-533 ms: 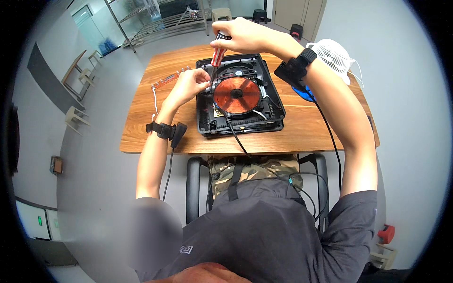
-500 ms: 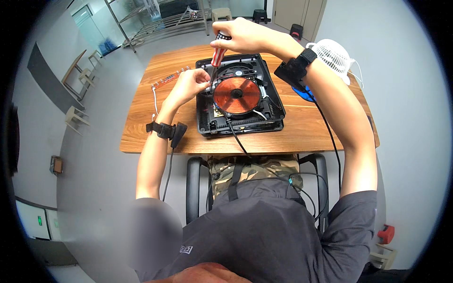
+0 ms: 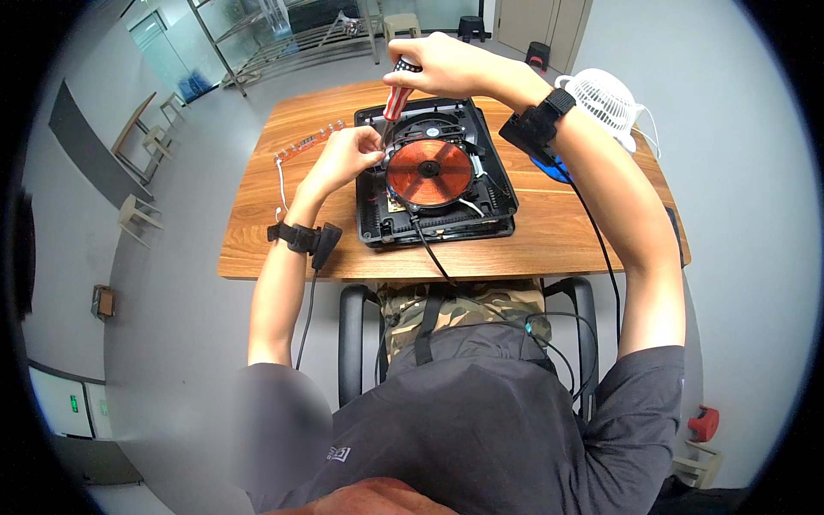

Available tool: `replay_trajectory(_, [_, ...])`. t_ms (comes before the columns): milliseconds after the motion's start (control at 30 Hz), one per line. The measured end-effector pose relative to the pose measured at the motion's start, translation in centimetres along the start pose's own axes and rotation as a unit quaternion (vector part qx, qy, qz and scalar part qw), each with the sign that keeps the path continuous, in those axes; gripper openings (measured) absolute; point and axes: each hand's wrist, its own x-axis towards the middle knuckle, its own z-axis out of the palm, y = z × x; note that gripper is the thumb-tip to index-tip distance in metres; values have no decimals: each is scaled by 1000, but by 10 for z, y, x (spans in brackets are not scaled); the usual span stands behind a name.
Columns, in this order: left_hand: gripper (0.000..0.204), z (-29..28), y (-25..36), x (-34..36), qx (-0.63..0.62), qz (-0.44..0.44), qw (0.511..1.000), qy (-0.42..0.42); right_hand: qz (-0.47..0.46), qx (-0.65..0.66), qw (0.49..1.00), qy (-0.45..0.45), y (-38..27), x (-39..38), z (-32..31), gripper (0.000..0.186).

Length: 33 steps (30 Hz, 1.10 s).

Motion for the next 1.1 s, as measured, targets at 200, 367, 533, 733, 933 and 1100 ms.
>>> replay_trajectory(200, [14, -2, 1, 0, 9, -17, 1000, -14, 7, -4, 1000, -3, 0, -2, -4, 41])
replay_trajectory(367, [14, 0, 4, -1, 9, -20, 1000, -17, 3, 2, 1000, 5, 4, -2, 1, 42])
replay_trajectory(533, [14, 0, 0, 0, 12, -21, 1000, -17, 13, -19, 1000, 0, 3, -3, -2, 44])
replay_trajectory(733, [14, 3, -2, -1, 15, -6, 1000, 0, 70, -72, 995, -25, -9, -1, -3, 52])
replay_trajectory(933, [16, 7, -6, 3, 46, -7, 999, 6, 55, -64, 994, -73, -9, 3, -6, 47])
replay_trajectory(1100, [15, 7, -2, 19, 55, -42, 997, 32, 44, -24, 995, -85, 0, 28, -11, 40])
